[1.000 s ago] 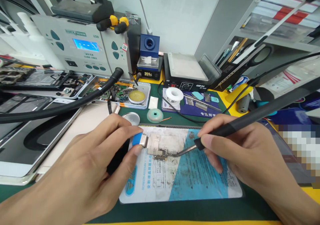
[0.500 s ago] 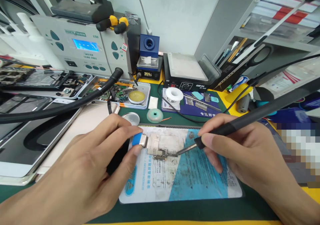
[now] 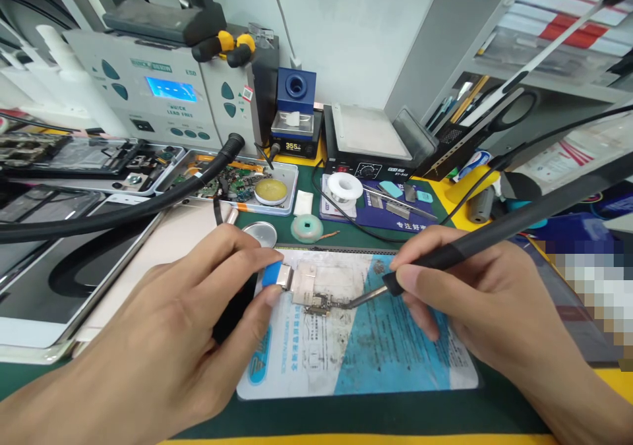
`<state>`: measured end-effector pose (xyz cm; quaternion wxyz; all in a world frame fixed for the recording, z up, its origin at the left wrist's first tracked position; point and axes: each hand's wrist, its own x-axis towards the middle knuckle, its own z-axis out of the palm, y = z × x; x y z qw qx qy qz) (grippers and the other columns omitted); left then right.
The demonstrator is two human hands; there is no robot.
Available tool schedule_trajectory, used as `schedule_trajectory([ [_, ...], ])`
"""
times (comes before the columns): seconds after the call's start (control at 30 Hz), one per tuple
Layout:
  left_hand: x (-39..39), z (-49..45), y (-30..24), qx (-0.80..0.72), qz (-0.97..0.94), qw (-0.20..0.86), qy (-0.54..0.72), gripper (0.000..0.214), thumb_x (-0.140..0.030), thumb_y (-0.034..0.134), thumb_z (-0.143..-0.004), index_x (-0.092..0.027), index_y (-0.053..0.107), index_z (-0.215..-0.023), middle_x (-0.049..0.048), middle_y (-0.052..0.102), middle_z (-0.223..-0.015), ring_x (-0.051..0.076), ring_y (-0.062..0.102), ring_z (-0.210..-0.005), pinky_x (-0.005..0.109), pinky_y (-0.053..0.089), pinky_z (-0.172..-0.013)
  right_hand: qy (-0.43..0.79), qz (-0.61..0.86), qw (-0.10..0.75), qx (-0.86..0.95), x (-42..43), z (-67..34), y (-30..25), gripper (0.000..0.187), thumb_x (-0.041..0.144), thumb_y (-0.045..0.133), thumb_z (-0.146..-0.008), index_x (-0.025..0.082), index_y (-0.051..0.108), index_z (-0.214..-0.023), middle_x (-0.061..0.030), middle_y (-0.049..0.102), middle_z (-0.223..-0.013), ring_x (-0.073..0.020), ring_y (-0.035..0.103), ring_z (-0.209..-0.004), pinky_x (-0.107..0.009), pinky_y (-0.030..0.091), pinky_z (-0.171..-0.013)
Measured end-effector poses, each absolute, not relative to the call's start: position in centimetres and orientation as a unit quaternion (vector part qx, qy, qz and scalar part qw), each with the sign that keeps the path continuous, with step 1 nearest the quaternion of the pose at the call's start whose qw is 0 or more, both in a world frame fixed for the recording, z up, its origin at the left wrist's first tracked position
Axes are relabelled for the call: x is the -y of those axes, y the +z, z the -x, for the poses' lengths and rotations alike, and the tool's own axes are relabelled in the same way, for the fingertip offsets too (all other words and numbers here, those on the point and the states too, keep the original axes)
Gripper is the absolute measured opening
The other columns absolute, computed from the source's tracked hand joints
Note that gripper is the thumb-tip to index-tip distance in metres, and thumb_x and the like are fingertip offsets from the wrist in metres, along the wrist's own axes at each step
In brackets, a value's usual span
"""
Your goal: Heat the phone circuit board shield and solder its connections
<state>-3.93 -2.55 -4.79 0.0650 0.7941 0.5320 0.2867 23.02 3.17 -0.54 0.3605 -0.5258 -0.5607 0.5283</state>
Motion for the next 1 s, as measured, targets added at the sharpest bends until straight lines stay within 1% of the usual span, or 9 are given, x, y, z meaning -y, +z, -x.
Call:
schedule_trajectory([
  [0.23, 2.69, 4.01, -4.82, -0.53, -0.798, 0.058, 0.28, 0.026, -0.033, 0.051, -0.103, -0.032, 0.062, -0.126, 0.0014, 0.064, -0.117, 0.017, 0.071, -0.088, 0.03, 0.056, -0.071, 0.512, 0.553, 0.366, 0.546, -2.81, -22.62, -0.24, 0.01, 0.024, 0.082, -0.073, 0.022, 0.073, -0.069, 0.0035, 0.058, -0.047, -0.0103, 0.05, -0.037, -0.021, 0.041, -0.037],
  [0.4, 2.63, 4.04, -4.78, -0.528, -0.798, 0.06, 0.283, 0.026, -0.035, 0.05, -0.104, -0.032, 0.061, -0.127, 0.0013, 0.063, -0.117, 0.017, 0.071, -0.089, 0.031, 0.056, -0.071, 0.53, 0.526, 0.357, 0.561, -2.98, -23.02, -0.59, 0.008, 0.025, 0.081, -0.077, 0.023, 0.074, -0.073, 0.0032, 0.06, -0.048, -0.0117, 0.053, -0.038, -0.021, 0.042, -0.036],
  [0.53, 2.52, 4.01, -4.79, -0.532, -0.797, 0.058, 0.28, 0.026, -0.033, 0.051, -0.103, -0.032, 0.061, -0.127, 0.0013, 0.063, -0.118, 0.017, 0.071, -0.089, 0.031, 0.056, -0.071, 0.53, 0.525, 0.361, 0.56, -3.06, -23.34, -0.83, 0.009, 0.025, 0.08, -0.08, 0.023, 0.074, -0.073, 0.0034, 0.059, -0.047, -0.0113, 0.052, -0.037, -0.021, 0.042, -0.036],
  [0.67, 2.58, 4.02, -4.8, -0.535, -0.797, 0.057, 0.275, 0.026, -0.033, 0.05, -0.104, -0.032, 0.062, -0.127, 0.0017, 0.064, -0.118, 0.018, 0.071, -0.089, 0.031, 0.057, -0.07, 0.526, 0.525, 0.365, 0.561, -3.0, -23.19, -0.79, 0.008, 0.022, 0.08, -0.078, 0.022, 0.074, -0.073, 0.0034, 0.059, -0.047, -0.011, 0.052, -0.037, -0.02, 0.042, -0.035],
  [0.9, 2.83, 4.11, -4.79, -0.535, -0.797, 0.056, 0.273, 0.025, -0.033, 0.049, -0.105, -0.033, 0.06, -0.127, 0.0015, 0.063, -0.118, 0.017, 0.071, -0.09, 0.031, 0.057, -0.071, 0.518, 0.546, 0.366, 0.547, -2.91, -22.73, -0.46, 0.009, 0.023, 0.082, -0.074, 0.022, 0.073, -0.072, 0.0043, 0.058, -0.046, -0.01, 0.05, -0.037, -0.02, 0.041, -0.037],
  [1.0, 2.65, 4.03, -4.79, -0.532, -0.798, 0.059, 0.276, 0.025, -0.033, 0.049, -0.104, -0.033, 0.061, -0.127, 0.002, 0.063, -0.118, 0.017, 0.071, -0.089, 0.031, 0.056, -0.07, 0.528, 0.532, 0.361, 0.555, -2.99, -22.77, -0.49, 0.01, 0.022, 0.083, -0.073, 0.021, 0.073, -0.072, 0.004, 0.058, -0.047, -0.0109, 0.051, -0.038, -0.02, 0.042, -0.036],
])
